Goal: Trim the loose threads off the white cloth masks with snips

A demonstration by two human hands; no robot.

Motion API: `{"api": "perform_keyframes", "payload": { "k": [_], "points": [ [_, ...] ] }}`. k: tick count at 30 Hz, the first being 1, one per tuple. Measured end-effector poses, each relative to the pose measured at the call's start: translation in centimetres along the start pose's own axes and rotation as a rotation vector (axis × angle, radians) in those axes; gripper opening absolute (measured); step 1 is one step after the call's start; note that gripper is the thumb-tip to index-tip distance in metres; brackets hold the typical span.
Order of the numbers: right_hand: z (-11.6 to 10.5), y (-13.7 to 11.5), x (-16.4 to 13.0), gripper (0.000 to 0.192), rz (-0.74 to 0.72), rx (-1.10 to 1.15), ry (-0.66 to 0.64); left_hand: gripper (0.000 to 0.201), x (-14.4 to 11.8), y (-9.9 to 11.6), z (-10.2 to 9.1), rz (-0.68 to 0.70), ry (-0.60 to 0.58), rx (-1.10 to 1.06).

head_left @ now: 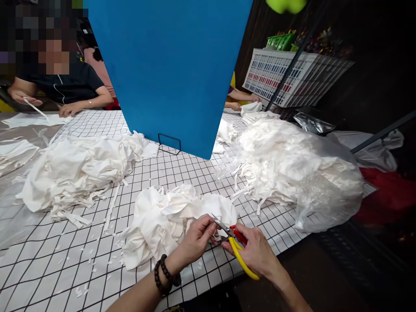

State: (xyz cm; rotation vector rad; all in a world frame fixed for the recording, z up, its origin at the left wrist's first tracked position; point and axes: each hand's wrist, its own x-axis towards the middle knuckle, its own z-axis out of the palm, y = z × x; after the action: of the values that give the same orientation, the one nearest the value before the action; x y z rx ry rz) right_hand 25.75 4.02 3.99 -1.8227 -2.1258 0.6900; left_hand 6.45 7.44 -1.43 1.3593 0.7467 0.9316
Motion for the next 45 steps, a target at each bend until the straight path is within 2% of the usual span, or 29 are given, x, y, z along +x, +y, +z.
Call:
{"api": "perform_keyframes", "payload": {
  "k": [7,12,15,17,20,23,26,28,31,34,36,39,42,43,45],
  "points": [
    [0.2,0.4,-0.1,0.032,-0.018,-0.095,0.042,0.027,-0.2,0.2,-0.3,-0.026,-0.003,-0.009],
    [0.3,0.2,0.1,0.026,-0.032,-0.071,0.056,0.027,-0.1,0.9,-0.6,-0.008,-0.021,0.052],
    [0.7,0.4,0.2,0.027,-0.018,-0.058,0.08,0.028,0.0,1.1,-0.6,-0.033,-0.023,0.001],
    [1.1,0.7,0.2,0.03,0.002,0.026,0.077,0.028,0.2,1.2,-0.4,-0.054,-0.01,-0.063],
    [1.7,1.7,0.2,0.031,0.001,0.339,0.013,0.028,0.6,1.3,-0.1,-0.053,0.013,-0.117],
    [2.1,3.2,0.1,0.033,0.017,0.63,0.036,0.029,1.5,2.4,-1.3,0.017,0.061,-0.043],
    [2.6,4.7,0.3,0.037,0.061,0.722,0.133,0.027,2.9,5.9,-5.2,0.161,0.234,0.101],
    [2.9,5.2,0.4,0.039,0.087,0.733,0.167,0.024,3.7,9.7,-9.3,0.301,0.464,0.186],
    [3.5,5.3,0.7,0.042,0.147,0.728,0.14,0.029,3.7,16.3,-16.0,0.62,0.788,0.38],
    [4.5,4.6,1.3,0.046,0.172,0.671,0.097,0.039,1.8,21.1,-21.9,0.747,1.001,0.785],
    [5.4,4.1,1.8,0.048,0.161,0.629,0.112,0.046,0.0,22.3,-25.4,0.661,1.105,1.135],
    [6.5,3.1,2.7,0.046,0.146,0.621,0.159,0.05,-2.4,21.5,-30.2,0.367,1.082,1.546],
    [7.3,1.7,3.9,0.039,0.119,0.723,0.159,0.052,-3.8,19.4,-33.5,-0.04,1.005,1.605],
    [7.6,1.1,4.3,0.037,0.11,0.768,0.155,0.053,-4.0,18.7,-33.9,-0.15,0.981,1.569],
    [8.2,-0.1,5.3,0.035,0.104,0.837,0.165,0.052,-4.3,17.2,-34.0,-0.283,0.908,1.48]
  ]
}}
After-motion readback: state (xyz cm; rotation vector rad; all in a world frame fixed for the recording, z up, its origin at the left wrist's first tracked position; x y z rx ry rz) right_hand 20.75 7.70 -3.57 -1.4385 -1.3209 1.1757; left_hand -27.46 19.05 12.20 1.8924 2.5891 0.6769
